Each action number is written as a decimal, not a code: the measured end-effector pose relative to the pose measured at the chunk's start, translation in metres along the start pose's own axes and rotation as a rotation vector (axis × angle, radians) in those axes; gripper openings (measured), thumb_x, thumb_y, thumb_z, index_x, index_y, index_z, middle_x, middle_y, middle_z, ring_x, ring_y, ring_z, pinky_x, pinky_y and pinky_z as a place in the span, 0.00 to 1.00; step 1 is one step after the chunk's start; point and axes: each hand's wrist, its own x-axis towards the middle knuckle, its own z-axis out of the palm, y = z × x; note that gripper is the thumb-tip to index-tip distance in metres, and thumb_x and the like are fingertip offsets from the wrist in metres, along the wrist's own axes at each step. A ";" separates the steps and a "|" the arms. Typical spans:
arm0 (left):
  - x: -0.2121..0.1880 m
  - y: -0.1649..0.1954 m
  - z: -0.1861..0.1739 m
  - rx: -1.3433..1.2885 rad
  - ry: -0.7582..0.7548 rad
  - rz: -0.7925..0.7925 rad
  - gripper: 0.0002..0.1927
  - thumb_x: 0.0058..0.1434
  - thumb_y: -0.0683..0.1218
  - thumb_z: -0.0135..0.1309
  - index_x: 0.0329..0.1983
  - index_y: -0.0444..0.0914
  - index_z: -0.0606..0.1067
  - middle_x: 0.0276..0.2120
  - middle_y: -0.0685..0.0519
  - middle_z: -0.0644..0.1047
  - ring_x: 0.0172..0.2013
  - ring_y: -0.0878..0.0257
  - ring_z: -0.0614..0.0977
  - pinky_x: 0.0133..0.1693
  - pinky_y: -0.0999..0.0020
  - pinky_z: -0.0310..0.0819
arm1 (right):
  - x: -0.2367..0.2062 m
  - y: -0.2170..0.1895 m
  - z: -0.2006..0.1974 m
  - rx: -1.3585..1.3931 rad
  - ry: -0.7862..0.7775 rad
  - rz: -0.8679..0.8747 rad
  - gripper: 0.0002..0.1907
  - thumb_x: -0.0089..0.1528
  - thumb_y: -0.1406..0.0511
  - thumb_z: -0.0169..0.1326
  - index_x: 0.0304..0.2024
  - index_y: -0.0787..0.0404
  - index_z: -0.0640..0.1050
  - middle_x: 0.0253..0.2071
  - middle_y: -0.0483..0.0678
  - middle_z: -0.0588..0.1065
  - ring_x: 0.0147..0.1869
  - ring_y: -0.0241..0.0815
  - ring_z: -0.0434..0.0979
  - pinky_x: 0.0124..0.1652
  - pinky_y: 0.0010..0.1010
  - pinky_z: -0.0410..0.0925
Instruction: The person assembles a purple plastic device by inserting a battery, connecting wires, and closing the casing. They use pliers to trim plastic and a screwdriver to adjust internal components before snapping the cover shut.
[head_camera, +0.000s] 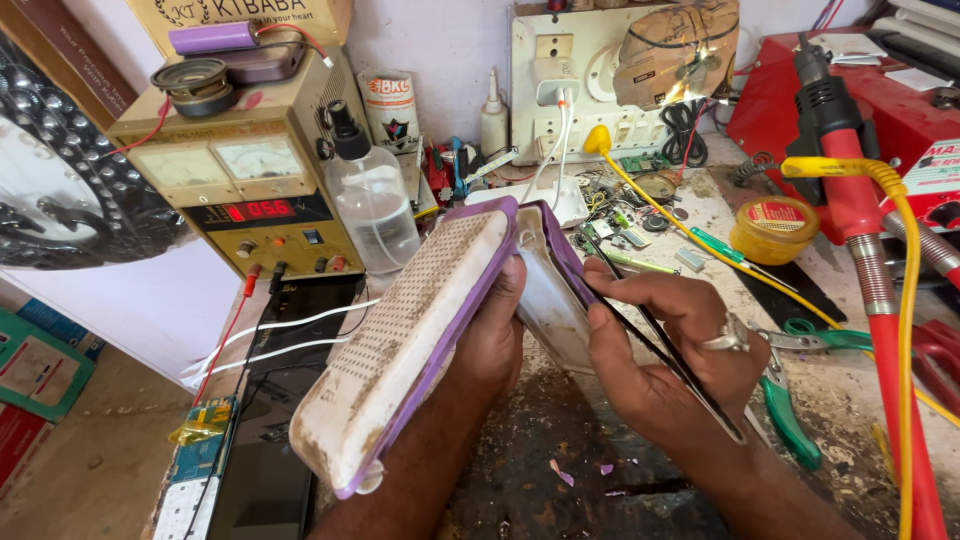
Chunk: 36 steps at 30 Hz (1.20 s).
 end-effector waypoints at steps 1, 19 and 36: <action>0.002 0.001 0.002 -0.061 0.014 -0.014 0.23 0.75 0.47 0.51 0.68 0.32 0.68 0.63 0.47 0.73 0.63 0.58 0.73 0.67 0.60 0.66 | 0.002 0.000 0.000 -0.016 -0.006 -0.044 0.13 0.63 0.73 0.62 0.47 0.67 0.73 0.44 0.54 0.82 0.51 0.41 0.86 0.50 0.28 0.78; 0.001 0.030 -0.003 0.610 -0.023 0.212 0.19 0.76 0.49 0.50 0.63 0.34 0.74 0.57 0.44 0.79 0.59 0.51 0.81 0.64 0.58 0.72 | -0.001 -0.003 0.002 -0.165 -0.062 -0.194 0.08 0.61 0.74 0.62 0.43 0.65 0.77 0.42 0.55 0.80 0.47 0.46 0.85 0.47 0.31 0.76; -0.007 0.029 -0.003 0.701 -0.036 0.298 0.19 0.74 0.46 0.54 0.66 0.37 0.73 0.60 0.46 0.78 0.62 0.53 0.79 0.67 0.59 0.70 | 0.037 -0.020 -0.023 -0.317 -0.213 -0.067 0.05 0.56 0.71 0.62 0.34 0.62 0.79 0.34 0.48 0.81 0.38 0.40 0.85 0.40 0.31 0.75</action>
